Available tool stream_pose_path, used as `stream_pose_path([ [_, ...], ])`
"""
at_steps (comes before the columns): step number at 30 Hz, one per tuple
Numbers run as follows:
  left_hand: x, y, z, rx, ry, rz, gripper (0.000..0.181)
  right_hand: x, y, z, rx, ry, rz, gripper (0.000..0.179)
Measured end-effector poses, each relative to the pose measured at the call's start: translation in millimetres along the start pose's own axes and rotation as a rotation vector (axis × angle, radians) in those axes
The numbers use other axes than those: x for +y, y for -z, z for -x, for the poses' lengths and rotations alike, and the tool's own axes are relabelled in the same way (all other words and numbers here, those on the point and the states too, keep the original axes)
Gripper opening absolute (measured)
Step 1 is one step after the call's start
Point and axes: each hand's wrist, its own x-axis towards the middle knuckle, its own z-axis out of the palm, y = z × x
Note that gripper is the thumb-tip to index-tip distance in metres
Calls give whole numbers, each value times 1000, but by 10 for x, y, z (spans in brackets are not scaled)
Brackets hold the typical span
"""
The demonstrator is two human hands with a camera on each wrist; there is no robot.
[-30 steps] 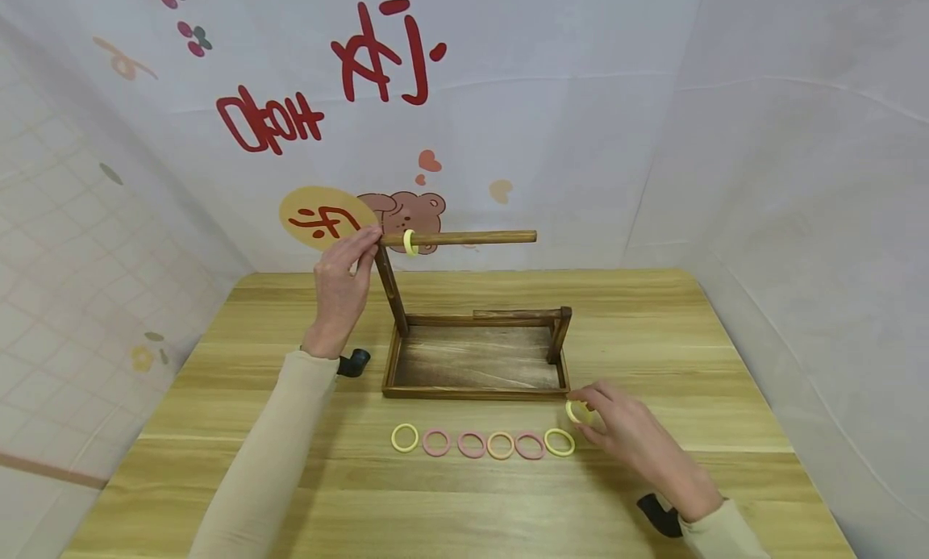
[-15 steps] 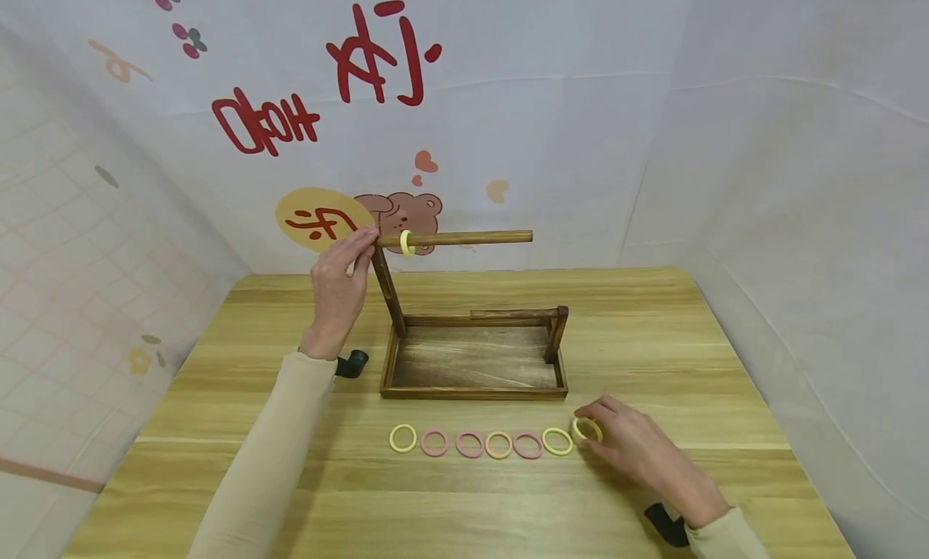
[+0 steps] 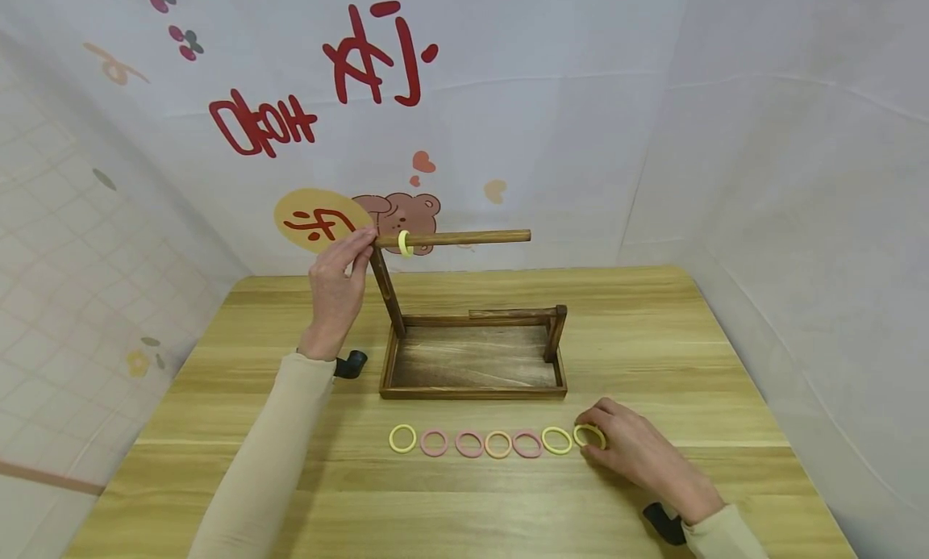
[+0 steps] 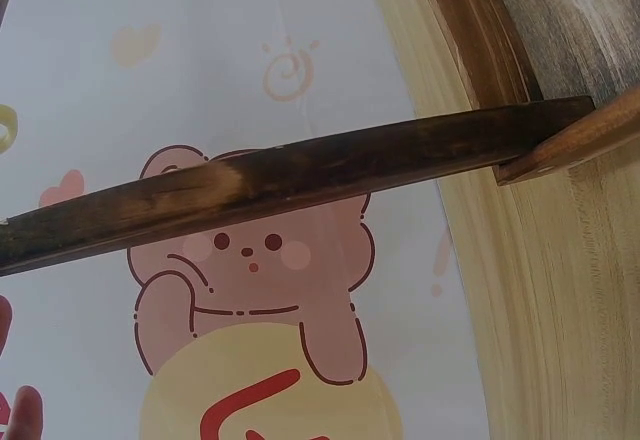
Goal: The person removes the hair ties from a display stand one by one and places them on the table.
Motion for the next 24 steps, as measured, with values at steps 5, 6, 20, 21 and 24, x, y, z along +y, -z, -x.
stream_pose_path([
  [5, -11, 1, 4, 3, -2, -4, 24, 18, -12, 6, -17, -4, -8, 36],
  [6, -12, 1, 5, 5, -2, -4, 24, 25, -17, 8, -15, 1, -11, 37],
  [20, -10, 0, 3, 7, 1, -5, 24, 1, 33, -10, -25, -12, -12, 58],
  [21, -11, 0, 3, 8, 0, -5, 24, -14, 52, -25, -31, -24, -10, 59],
  [24, -11, -2, 6, 7, -3, -6, 24, -60, 116, -75, -13, -41, -14, 54],
])
